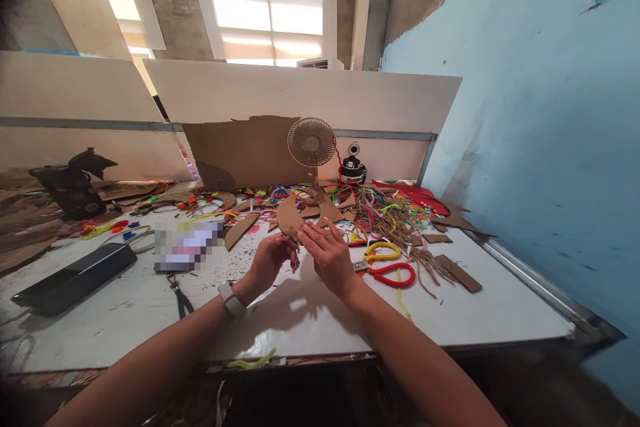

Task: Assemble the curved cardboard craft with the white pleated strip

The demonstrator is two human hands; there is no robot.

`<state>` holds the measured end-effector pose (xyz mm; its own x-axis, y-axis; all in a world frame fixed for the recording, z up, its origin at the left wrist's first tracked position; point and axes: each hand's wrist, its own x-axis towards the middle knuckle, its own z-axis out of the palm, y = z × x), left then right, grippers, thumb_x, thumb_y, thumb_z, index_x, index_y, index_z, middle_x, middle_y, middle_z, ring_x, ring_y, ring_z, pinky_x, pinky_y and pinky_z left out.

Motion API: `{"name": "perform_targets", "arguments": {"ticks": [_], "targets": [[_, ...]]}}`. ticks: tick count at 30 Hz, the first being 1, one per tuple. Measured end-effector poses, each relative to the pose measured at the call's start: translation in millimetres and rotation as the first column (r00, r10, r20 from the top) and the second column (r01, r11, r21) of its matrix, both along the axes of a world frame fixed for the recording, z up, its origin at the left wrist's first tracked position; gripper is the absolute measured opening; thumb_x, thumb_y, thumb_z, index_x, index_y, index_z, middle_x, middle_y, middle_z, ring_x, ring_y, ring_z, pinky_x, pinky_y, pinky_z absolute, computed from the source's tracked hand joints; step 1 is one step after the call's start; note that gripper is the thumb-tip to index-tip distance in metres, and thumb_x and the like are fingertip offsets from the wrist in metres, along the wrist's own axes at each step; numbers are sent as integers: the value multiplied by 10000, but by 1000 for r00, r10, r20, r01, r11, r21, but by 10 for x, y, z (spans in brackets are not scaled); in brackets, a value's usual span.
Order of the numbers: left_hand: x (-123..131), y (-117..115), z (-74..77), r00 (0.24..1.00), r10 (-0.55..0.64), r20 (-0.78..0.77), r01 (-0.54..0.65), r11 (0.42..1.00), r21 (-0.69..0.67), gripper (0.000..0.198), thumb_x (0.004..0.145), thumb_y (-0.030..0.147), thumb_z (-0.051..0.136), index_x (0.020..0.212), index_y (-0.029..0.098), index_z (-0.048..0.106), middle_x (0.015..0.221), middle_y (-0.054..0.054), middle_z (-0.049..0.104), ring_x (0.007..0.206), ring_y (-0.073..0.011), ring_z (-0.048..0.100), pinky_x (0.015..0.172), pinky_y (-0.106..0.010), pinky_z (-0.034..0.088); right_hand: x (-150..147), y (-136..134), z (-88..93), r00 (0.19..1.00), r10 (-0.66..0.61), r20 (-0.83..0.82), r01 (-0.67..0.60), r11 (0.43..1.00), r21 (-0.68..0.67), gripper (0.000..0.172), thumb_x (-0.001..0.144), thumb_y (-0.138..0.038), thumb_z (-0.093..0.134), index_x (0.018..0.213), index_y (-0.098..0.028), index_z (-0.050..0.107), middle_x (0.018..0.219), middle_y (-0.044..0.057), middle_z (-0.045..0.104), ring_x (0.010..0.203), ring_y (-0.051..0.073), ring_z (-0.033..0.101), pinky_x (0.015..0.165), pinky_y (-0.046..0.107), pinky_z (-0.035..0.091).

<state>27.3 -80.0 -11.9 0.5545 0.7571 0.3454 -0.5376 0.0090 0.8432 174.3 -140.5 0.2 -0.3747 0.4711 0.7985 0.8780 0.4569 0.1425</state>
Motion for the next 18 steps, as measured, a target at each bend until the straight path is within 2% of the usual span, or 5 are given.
{"name": "perform_targets", "arguments": {"ticks": [18], "targets": [[-2,-22,28,1000,10,-6,-10,1000,19,238,724,302,460,641,105,564,432,-38,566,370,-150,508,404,-268,400,-5,2,-1,1000,2,-3,-2,1000,-5,445,828,-42,362,1221,-210,488,1215,56,568,1167,152,480,1060,432,271]]}}
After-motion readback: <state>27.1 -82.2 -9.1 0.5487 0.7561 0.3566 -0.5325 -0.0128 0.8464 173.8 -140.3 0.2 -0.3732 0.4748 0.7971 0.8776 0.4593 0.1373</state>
